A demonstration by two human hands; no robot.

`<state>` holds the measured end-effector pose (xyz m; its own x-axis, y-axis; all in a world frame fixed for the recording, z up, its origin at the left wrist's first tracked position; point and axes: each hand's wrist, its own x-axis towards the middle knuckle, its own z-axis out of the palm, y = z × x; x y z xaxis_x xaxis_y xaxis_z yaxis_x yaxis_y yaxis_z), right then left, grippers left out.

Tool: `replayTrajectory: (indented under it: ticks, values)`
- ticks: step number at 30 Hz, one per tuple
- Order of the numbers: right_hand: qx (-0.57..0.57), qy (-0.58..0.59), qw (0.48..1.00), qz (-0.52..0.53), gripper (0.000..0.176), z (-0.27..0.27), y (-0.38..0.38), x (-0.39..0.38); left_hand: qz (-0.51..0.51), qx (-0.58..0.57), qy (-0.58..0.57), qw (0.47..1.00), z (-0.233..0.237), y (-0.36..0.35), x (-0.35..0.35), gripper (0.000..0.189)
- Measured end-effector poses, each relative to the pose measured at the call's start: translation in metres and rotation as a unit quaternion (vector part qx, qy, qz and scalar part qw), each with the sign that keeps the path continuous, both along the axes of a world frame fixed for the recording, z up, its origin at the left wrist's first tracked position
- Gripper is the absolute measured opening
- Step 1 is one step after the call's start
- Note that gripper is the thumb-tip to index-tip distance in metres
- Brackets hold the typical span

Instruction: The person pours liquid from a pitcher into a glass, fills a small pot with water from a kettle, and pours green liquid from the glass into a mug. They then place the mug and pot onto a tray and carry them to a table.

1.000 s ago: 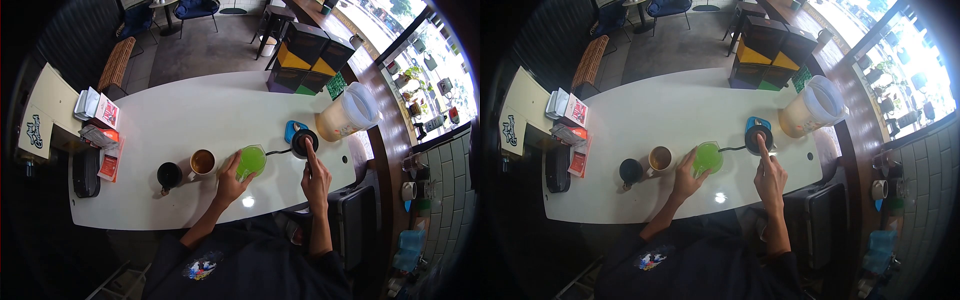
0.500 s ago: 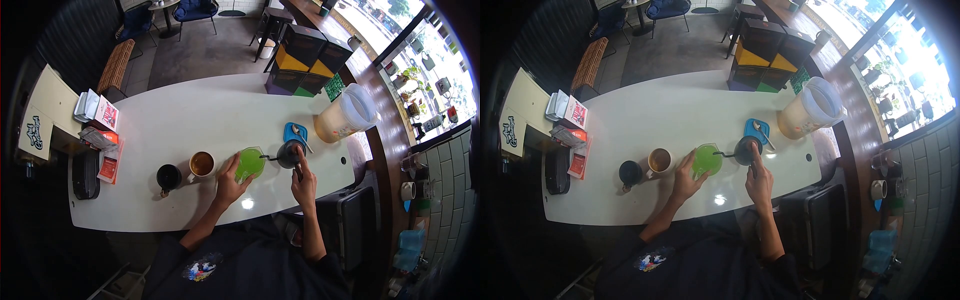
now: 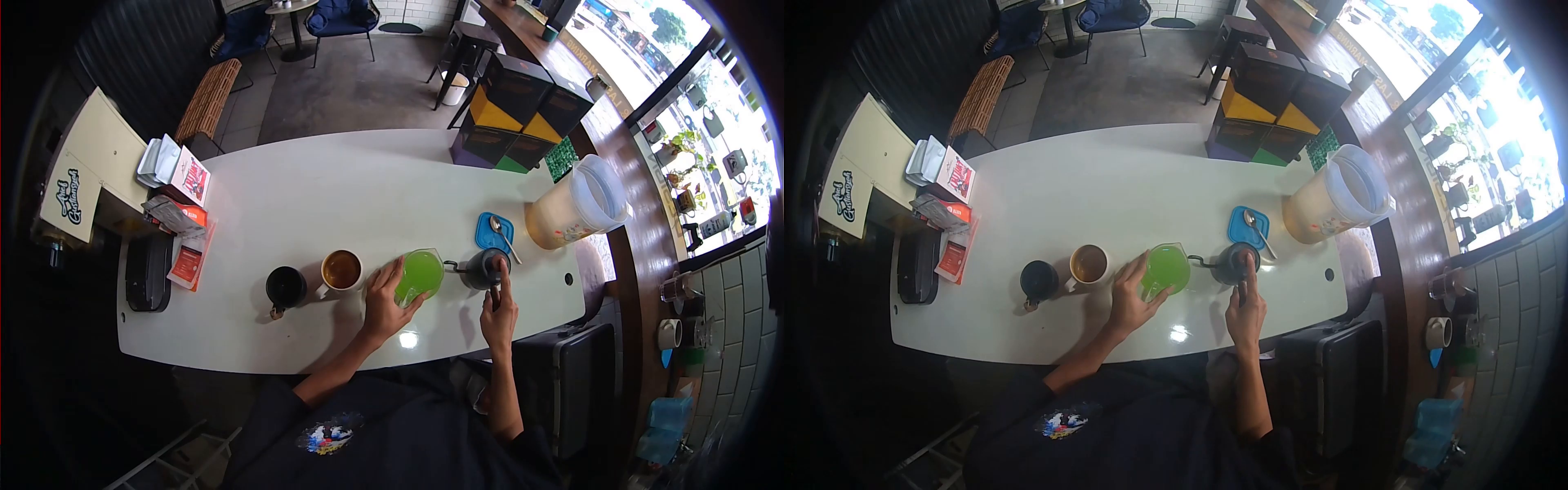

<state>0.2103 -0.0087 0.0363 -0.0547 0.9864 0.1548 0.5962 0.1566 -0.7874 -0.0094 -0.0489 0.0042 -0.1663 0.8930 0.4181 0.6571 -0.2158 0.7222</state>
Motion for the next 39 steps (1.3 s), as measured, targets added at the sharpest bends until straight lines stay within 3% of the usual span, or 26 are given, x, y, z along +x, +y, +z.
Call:
replayTrajectory:
  ticks: [8, 15, 17, 19, 21, 22, 24, 25, 27, 28, 31, 33, 37, 39]
  values:
    - [0.030, -0.024, 0.999, 0.007, 0.073, -0.014, -0.003, 0.007, 0.067, 0.012, 0.069, 0.995, 0.003, -0.005, 0.009, 0.067]
    - [0.072, -0.032, 0.997, 0.023, 0.073, -0.015, 0.003, 0.013, 0.079, -0.028, 0.054, 0.995, 0.011, -0.012, 0.014, 0.073]
    - [0.027, -0.070, 0.997, 0.002, 0.073, -0.015, 0.005, 0.016, 0.054, -0.040, 0.049, 0.997, 0.018, -0.015, 0.014, 0.074]
    - [0.061, -0.080, 0.995, 0.001, 0.073, -0.009, 0.004, 0.009, 0.048, -0.047, 0.032, 0.997, 0.028, -0.021, 0.010, 0.074]
    - [0.078, -0.250, 0.963, -0.061, 0.068, 0.008, -0.003, 0.004, 0.042, -0.057, 0.012, 0.997, 0.036, -0.028, 0.002, 0.073]
    - [0.077, -0.250, 0.963, -0.058, 0.068, 0.015, -0.005, -0.001, 0.024, -0.043, -0.005, 0.999, 0.039, -0.030, -0.006, 0.071]
    - [0.249, -0.236, 0.931, -0.128, 0.051, 0.024, -0.009, -0.013, 0.008, -0.007, -0.021, 1.000, 0.052, -0.033, -0.025, 0.064]
    - [0.248, -0.236, 0.931, -0.128, 0.051, 0.025, -0.013, -0.018, 0.008, -0.008, -0.020, 1.000, 0.054, -0.032, -0.036, 0.064]
    - [0.092, -0.079, 0.993, -0.001, 0.027, 0.025, -0.024, -0.027, 0.072, 0.018, -0.030, 0.997, 0.056, -0.033, -0.054, 0.065]
    - [0.033, -0.007, 0.998, 0.056, 0.014, 0.030, -0.028, -0.037, 0.070, 0.018, -0.030, 0.997, 0.059, -0.031, -0.062, 0.065]
    - [-0.092, 0.108, 0.975, 0.169, 0.014, 0.008, -0.036, -0.053, 0.112, -0.023, 0.019, 0.993, 0.062, -0.030, -0.074, 0.071]
    - [-0.060, 0.087, 0.978, 0.181, 0.015, 0.005, -0.042, -0.066, 0.118, -0.106, 0.055, 0.986, 0.057, -0.031, -0.076, 0.081]
    - [-0.066, 0.102, 0.978, 0.170, 0.016, -0.016, -0.043, -0.075, 0.124, -0.093, 0.072, 0.985, 0.026, -0.027, -0.079, 0.087]
    - [-0.149, 0.172, 0.960, 0.166, 0.017, -0.025, -0.043, -0.077, 0.126, -0.098, 0.036, 0.986, 0.027, -0.027, -0.080, 0.087]
